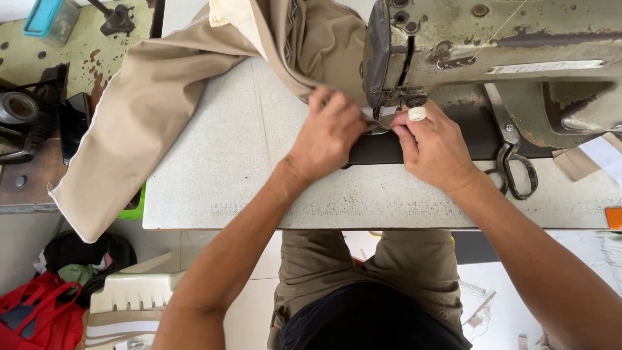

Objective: Assembling and sewing trouser components using an industrial sewing machine, including marking with a ruler and trimming with scissors.

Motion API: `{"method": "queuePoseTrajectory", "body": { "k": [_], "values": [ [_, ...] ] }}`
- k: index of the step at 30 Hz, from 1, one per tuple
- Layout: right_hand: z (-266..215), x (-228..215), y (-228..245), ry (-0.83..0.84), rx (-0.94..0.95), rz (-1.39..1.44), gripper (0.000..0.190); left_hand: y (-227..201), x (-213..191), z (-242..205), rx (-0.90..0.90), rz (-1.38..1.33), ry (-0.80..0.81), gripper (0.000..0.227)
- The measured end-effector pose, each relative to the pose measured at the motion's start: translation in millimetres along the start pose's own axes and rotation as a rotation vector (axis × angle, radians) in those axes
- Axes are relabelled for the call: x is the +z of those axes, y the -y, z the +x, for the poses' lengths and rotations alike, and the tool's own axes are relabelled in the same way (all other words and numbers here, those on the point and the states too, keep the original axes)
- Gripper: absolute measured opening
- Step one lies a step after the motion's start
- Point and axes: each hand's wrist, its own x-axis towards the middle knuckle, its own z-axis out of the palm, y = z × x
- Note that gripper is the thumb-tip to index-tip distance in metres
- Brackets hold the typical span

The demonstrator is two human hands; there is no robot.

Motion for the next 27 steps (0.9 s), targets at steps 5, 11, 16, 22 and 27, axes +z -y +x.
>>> {"method": "queuePoseTrajectory", "body": {
  "k": [5, 11, 16, 22, 27],
  "values": [
    [17, -20, 26, 0.046, -0.083, -0.095, 0.009, -5, 1, -4, 0.074, -0.032, -0.008, 0.027],
    [14, -25, 27, 0.083, -0.111, -0.088, 0.007, -10, -4, -11, -0.033, -0.183, 0.125, 0.028],
    [6, -24, 29, 0.124, -0.077, -0.139, 0.010, -8, -5, -15, -0.068, -0.272, 0.141, 0.019],
    [2, -23, 37, 0.150, -0.039, -0.191, 0.017, 9, -15, -18, -0.097, -0.464, 0.260, 0.023],
    [-4, -19, 31, 0.155, -0.030, -0.228, 0.019, 12, -15, -22, -0.119, -0.436, 0.341, 0.030]
  ]
}}
